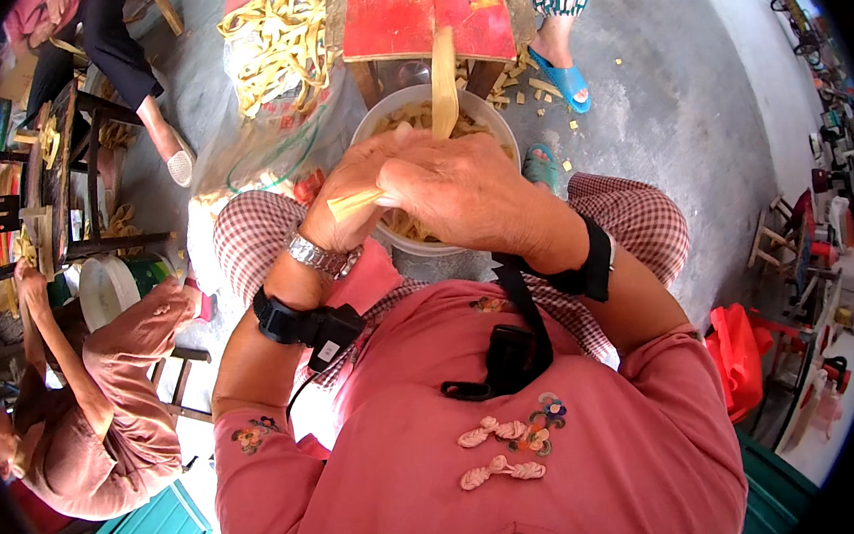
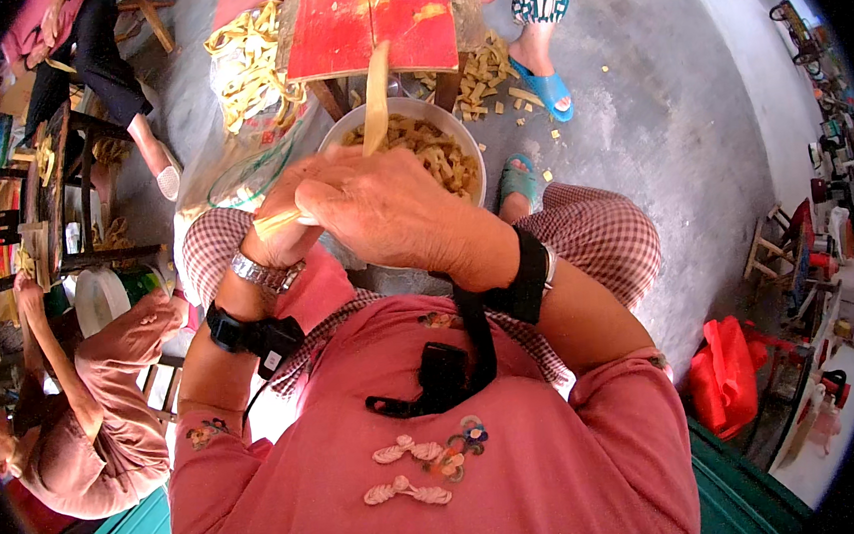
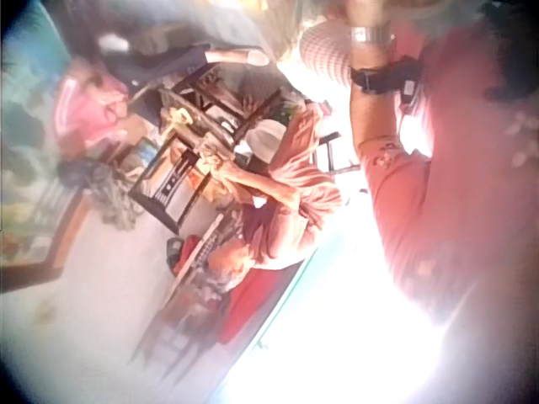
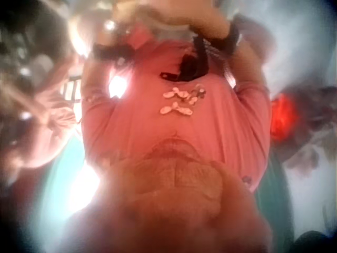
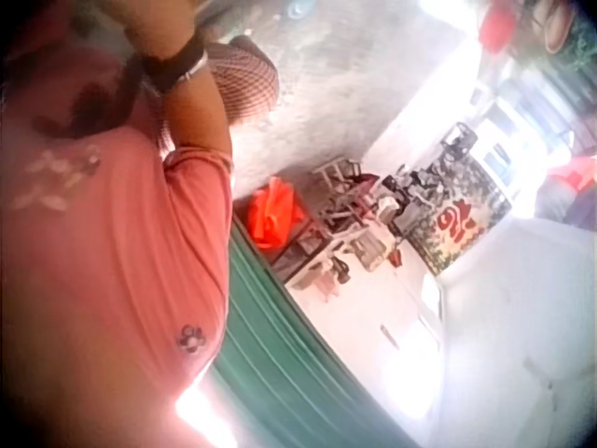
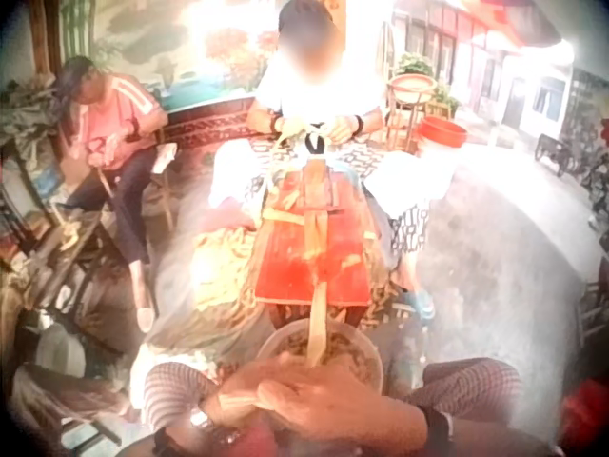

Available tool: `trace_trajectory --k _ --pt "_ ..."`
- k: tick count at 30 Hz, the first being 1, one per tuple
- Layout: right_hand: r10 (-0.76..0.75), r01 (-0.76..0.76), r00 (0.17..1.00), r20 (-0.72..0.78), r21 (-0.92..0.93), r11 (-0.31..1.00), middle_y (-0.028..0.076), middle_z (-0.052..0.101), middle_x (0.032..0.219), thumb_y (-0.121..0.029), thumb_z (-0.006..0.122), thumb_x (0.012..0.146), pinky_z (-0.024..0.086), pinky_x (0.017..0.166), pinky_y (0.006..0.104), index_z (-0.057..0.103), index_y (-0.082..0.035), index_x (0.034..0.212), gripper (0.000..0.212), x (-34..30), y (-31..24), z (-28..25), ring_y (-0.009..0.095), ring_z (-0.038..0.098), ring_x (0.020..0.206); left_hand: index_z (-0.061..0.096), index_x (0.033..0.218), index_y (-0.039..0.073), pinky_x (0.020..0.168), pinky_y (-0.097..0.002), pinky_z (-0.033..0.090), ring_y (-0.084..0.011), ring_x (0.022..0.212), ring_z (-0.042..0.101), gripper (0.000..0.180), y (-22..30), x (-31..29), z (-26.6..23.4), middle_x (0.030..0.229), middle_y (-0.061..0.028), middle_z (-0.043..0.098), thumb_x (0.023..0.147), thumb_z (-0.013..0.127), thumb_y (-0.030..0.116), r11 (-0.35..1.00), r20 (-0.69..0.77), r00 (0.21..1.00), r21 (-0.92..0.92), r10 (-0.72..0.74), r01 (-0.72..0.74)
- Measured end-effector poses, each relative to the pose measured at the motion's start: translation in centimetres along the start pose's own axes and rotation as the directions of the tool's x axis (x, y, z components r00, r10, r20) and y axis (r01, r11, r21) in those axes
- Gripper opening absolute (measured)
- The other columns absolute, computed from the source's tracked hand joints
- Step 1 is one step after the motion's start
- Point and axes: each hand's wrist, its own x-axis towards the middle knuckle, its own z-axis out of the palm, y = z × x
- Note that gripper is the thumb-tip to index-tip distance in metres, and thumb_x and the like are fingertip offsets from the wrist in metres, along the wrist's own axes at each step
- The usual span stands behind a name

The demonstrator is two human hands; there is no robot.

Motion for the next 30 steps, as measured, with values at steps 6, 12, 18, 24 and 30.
trace_trajectory --k 6,12,18,24,30 --pt "0.204 -0.213 0.977 0.066 0.412 0.886 0.01 0.055 0.063 -0.023 0.049 0.093 0.043 0.051 0.0351 0.052 -0.005 0.081 0.021 -2.4 -1.7 3.3 0.026 0.059 0.059 0.054 0.113 0.002 0.071 -0.0257 0.048 -0.0148 0.078 0.06 0.04 3.4 0.1 1.2 0.089 -0.0057 0.062 0.095 0.048 0.037 0.652 0.089 0.913 -0.672 -0.399 0.351" --pt "0.612 -0.234 0.77 0.181 0.972 0.007 0.0 0.053 0.069 -0.027 0.045 0.098 0.042 0.052 0.0228 0.054 -0.004 0.088 0.027 -3.2 -3.2 1.9 0.009 0.055 0.062 0.049 0.086 0.008 0.075 -0.0322 0.044 -0.0167 0.074 0.053 0.028 3.1 -1.2 2.0 0.077 -0.003 0.054 0.096 0.043 0.034 0.401 0.025 0.917 -0.895 -0.398 0.198" --pt "0.746 -0.383 0.655 -0.118 0.8 0.462 0.01 0.065 0.101 -0.018 0.043 0.098 0.049 0.069 0.0259 0.058 -0.001 0.104 0.024 -3.7 -3.0 0.6 0.018 0.063 0.085 0.043 0.074 0.01 0.07 -0.0291 0.035 -0.0146 0.068 0.04 0.028 4.0 -1.3 3.0 0.067 -0.0002 0.042 0.095 0.042 0.028 0.437 -0.057 0.933 -0.893 -0.355 0.111" --pt "0.338 -0.212 0.865 -0.37 0.34 0.916 0.014 0.062 0.099 -0.011 0.048 0.092 0.048 0.079 0.033 0.057 0.001 0.107 0.021 -2.5 -2.4 1.1 0.03 0.061 0.091 0.048 0.073 0.008 0.067 -0.0267 0.035 -0.0131 0.069 0.042 0.029 6.6 -2.1 3.7 0.07 -0.0017 0.046 0.095 0.042 0.026 0.675 -0.037 0.969 -0.724 -0.244 0.142" --pt "0.491 -0.405 0.831 -0.262 0.319 0.857 0.016 0.057 0.074 -0.014 0.049 0.092 0.044 0.061 0.0344 0.057 0.001 0.095 0.017 -2.8 -3.3 0.6 0.033 0.056 0.068 0.055 0.087 0.005 0.068 -0.0241 0.039 -0.0071 0.074 0.045 0.014 7.4 -2.6 2.0 0.078 0.0034 0.049 0.091 0.057 0.018 0.792 0.118 0.963 -0.549 -0.244 0.268"
